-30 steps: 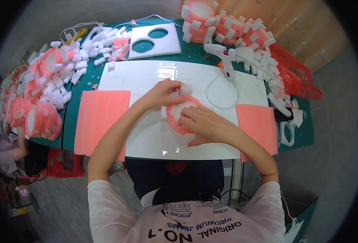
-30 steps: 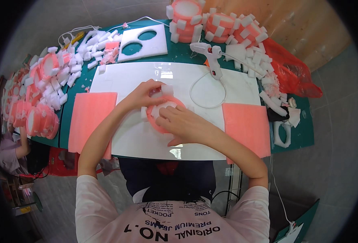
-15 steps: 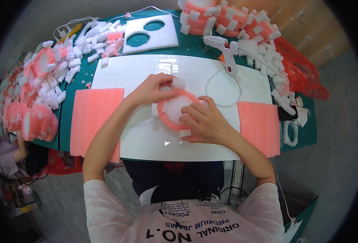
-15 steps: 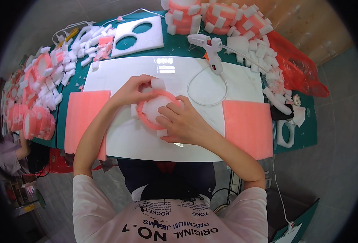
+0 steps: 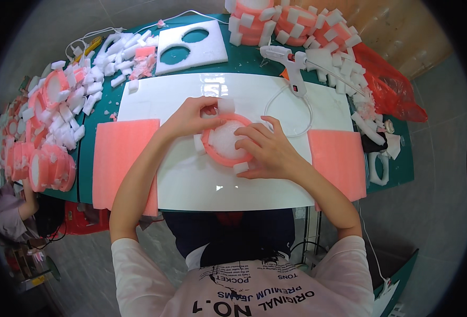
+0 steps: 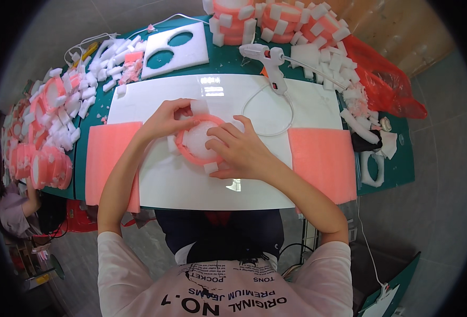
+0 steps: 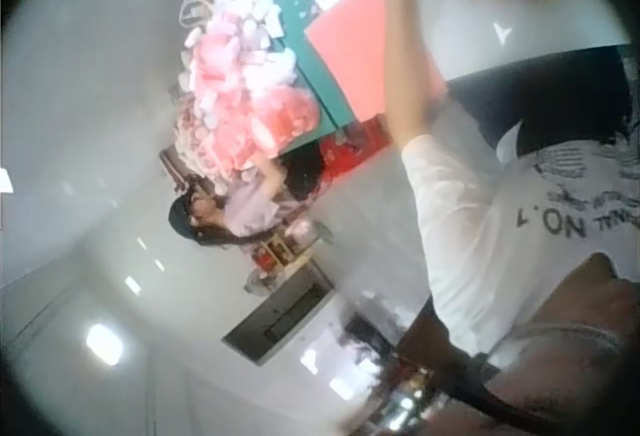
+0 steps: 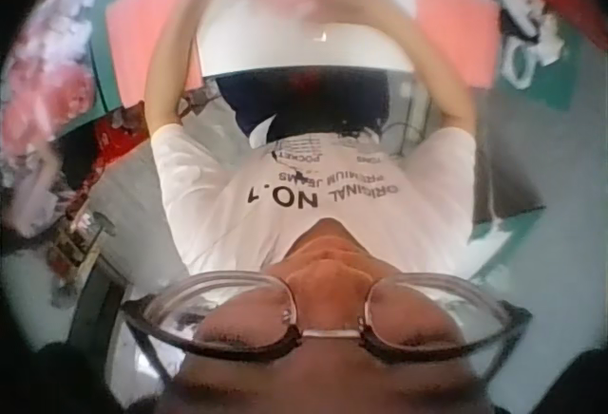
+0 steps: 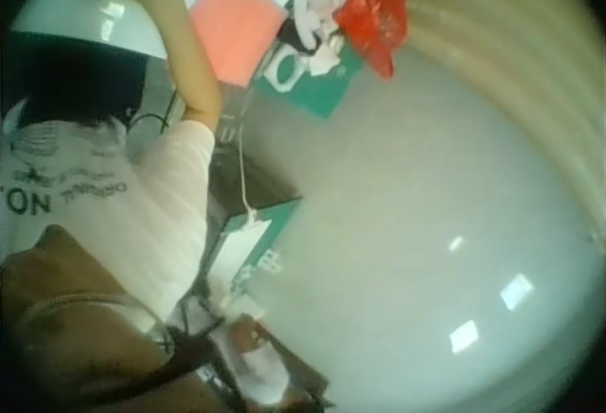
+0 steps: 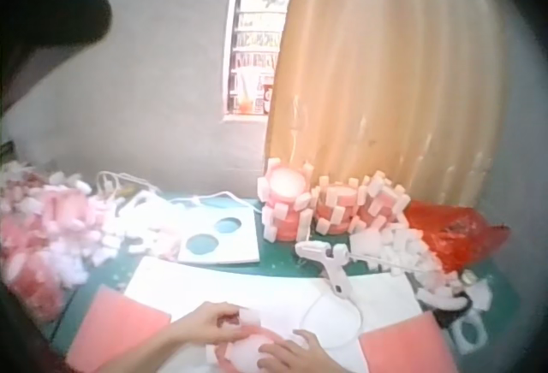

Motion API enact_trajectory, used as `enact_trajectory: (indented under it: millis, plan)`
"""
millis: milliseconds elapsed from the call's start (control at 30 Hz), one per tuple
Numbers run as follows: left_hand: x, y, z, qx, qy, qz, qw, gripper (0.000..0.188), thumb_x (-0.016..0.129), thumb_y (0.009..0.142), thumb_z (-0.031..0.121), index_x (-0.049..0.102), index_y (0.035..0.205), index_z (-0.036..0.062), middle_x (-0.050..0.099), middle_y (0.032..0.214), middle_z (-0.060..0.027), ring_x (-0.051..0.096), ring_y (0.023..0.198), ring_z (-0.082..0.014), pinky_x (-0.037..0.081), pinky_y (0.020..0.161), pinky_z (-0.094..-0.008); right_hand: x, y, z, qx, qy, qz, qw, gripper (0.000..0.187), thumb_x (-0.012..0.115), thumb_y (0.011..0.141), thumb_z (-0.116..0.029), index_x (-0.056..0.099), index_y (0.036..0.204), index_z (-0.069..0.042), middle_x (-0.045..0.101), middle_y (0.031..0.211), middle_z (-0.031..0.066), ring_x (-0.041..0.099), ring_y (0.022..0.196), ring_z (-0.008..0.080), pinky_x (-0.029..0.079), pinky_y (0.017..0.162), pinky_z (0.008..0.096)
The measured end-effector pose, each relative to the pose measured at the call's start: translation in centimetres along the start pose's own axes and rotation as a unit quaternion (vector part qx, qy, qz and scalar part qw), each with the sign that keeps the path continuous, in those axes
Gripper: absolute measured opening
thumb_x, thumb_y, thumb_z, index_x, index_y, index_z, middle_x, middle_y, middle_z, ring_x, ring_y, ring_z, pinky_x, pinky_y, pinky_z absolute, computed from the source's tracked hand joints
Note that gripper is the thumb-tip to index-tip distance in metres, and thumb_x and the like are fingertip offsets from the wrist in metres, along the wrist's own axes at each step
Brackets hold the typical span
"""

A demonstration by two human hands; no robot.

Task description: Using a hot glue gun to attach white foam blocks to a pink foam ring to create a cylindrical structure.

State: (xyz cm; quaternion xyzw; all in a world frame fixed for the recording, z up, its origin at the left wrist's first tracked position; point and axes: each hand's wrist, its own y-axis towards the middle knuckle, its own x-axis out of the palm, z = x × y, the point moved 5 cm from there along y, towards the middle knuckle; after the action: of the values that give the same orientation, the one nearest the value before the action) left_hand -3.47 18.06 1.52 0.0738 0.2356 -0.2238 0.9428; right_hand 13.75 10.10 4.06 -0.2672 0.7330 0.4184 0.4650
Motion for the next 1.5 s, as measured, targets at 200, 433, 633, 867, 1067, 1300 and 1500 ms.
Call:
enact_trajectory:
  millis: [200, 433, 633, 867, 1067, 1300, 1500]
  plan:
    - [-0.3, -0.1, 0.1, -0.005, 0.002, -0.019, 1.0, 0.038, 0.071, 0.073, 0.027, 0.062, 0.098, -0.0002, 0.061, 0.08, -0.0084, 0.054, 0.072, -0.0154, 0.045, 0.071, -0.0265, -0.1, 0.1, 0.1, 0.038, 0.02, -0.033, 0.999, 0.063, 0.077, 0.061, -0.042, 0.053, 0.112, -0.014, 0.049, 0.121, 0.0069, 0.046, 0.114, 0.0219, 0.027, 0.098, 0.0531]
    - [-0.1, -0.2, 0.1, 0.018, 0.032, -0.053, 0.998, 0.048, 0.074, 0.07, 0.022, 0.056, 0.11, 0.001, 0.058, 0.092, -0.008, 0.052, 0.084, -0.0167, 0.043, 0.08, -0.0281, 0.0, 0.1, -0.1, 0.039, 0.005, -0.043, 0.998, 0.067, 0.076, 0.062, -0.045, 0.053, 0.115, -0.014, 0.046, 0.126, 0.0086, 0.042, 0.118, 0.0233, 0.026, 0.099, 0.0539]
    - [0.0, -0.2, 0.3, 0.008, 0.017, -0.05, 0.999, 0.046, 0.074, 0.07, 0.022, 0.057, 0.108, 0.0005, 0.057, 0.091, -0.0075, 0.053, 0.083, -0.0158, 0.044, 0.078, -0.0272, 0.1, 0.0, 0.0, 0.041, 0.005, -0.035, 0.999, 0.066, 0.076, 0.061, -0.047, 0.054, 0.115, -0.015, 0.046, 0.126, 0.0096, 0.041, 0.119, 0.0261, 0.025, 0.1, 0.0552]
    - [-0.1, -0.3, 0.8, 0.026, 0.018, -0.036, 0.999, 0.044, 0.074, 0.07, 0.022, 0.058, 0.104, -0.0001, 0.057, 0.087, -0.0066, 0.053, 0.081, -0.0147, 0.044, 0.073, -0.0259, 0.0, -0.1, 0.0, 0.04, -0.009, -0.01, 0.999, 0.068, 0.077, 0.058, -0.049, 0.056, 0.113, -0.014, 0.047, 0.124, 0.0098, 0.04, 0.119, 0.0284, 0.025, 0.099, 0.0556]
    - [-0.2, -0.3, 0.7, 0.043, 0.033, -0.037, 0.998, 0.044, 0.074, 0.071, 0.023, 0.058, 0.105, 0.0007, 0.057, 0.086, -0.0063, 0.053, 0.079, -0.0143, 0.044, 0.072, -0.0257, 0.1, -0.1, 0.3, 0.032, 0.02, -0.006, 0.999, 0.067, 0.077, 0.059, -0.047, 0.056, 0.112, -0.012, 0.047, 0.124, 0.0105, 0.041, 0.118, 0.0294, 0.029, 0.098, 0.0485]
    - [-0.3, -0.4, 1.0, 0.068, 0.044, -0.042, 0.996, 0.042, 0.067, 0.079, 0.025, 0.058, 0.113, 0.0021, 0.06, 0.087, -0.0086, 0.053, 0.074, -0.0164, 0.045, 0.071, -0.0273, 0.2, -0.3, -0.2, 0.034, 0.011, 0.0, 0.999, 0.068, 0.077, 0.06, -0.046, 0.054, 0.113, -0.011, 0.046, 0.124, 0.0115, 0.041, 0.118, 0.0303, 0.029, 0.098, 0.0481]
    - [-0.1, -0.2, 0.5, 0.027, 0.025, -0.04, 0.999, 0.031, 0.054, 0.089, 0.023, 0.058, 0.11, 0.0018, 0.06, 0.087, -0.0093, 0.053, 0.074, -0.0158, 0.045, 0.07, -0.0275, 0.4, -0.3, 0.1, 0.05, 0.017, -0.008, 0.999, 0.069, 0.079, 0.058, -0.047, 0.054, 0.114, -0.015, 0.046, 0.126, 0.0086, 0.04, 0.12, 0.0276, 0.024, 0.1, 0.0519]
